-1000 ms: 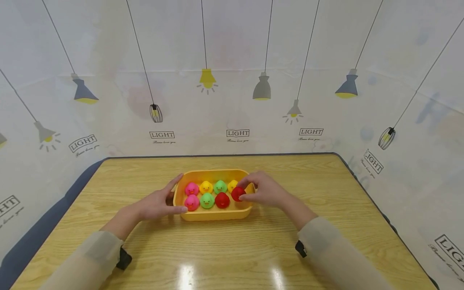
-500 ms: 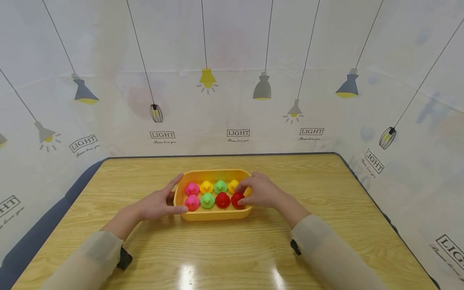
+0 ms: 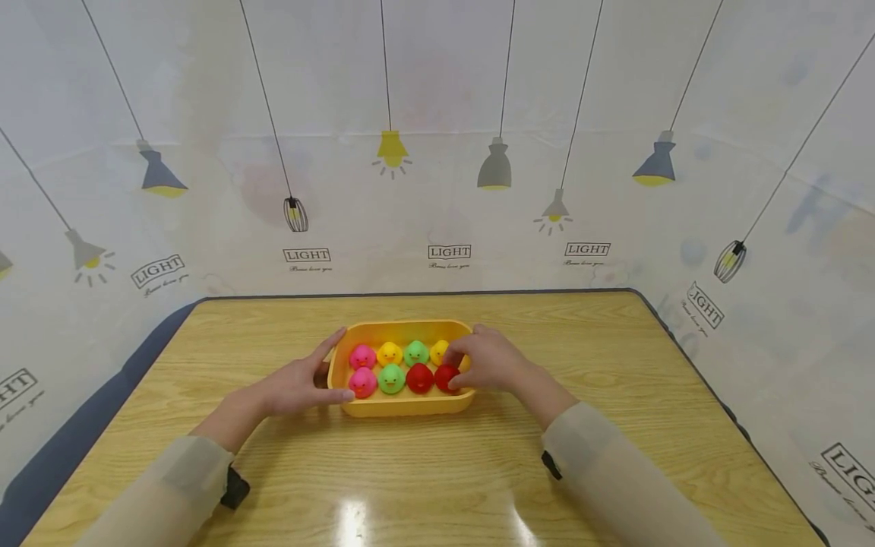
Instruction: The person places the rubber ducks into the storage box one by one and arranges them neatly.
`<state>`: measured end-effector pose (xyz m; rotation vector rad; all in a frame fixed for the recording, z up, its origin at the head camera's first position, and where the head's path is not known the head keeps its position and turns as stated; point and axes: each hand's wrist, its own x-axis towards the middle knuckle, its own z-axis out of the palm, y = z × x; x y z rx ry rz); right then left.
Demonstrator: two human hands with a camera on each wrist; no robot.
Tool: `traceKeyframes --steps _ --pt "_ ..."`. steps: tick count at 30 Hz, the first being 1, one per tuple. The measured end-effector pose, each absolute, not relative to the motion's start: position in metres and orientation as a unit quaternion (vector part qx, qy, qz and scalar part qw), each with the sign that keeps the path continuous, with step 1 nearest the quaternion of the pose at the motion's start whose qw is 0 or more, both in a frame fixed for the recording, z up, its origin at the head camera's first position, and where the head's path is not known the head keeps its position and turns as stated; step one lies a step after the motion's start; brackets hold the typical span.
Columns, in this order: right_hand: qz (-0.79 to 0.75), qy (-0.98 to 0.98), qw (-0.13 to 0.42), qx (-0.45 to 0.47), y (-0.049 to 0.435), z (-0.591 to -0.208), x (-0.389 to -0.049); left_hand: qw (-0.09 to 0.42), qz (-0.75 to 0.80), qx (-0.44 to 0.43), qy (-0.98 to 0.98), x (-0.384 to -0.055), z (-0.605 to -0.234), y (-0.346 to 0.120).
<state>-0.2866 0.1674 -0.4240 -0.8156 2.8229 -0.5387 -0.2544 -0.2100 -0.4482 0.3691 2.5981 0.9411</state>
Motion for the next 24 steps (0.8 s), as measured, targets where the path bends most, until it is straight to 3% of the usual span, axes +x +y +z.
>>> traceKeyframes --steps 24 --pt "-0.19 0.943 0.08 -0.261 0.1656 -0.4223 -0.2877 0.179 0.337 0.124 0.916 -0.2565 -0.4502 -0.2114"
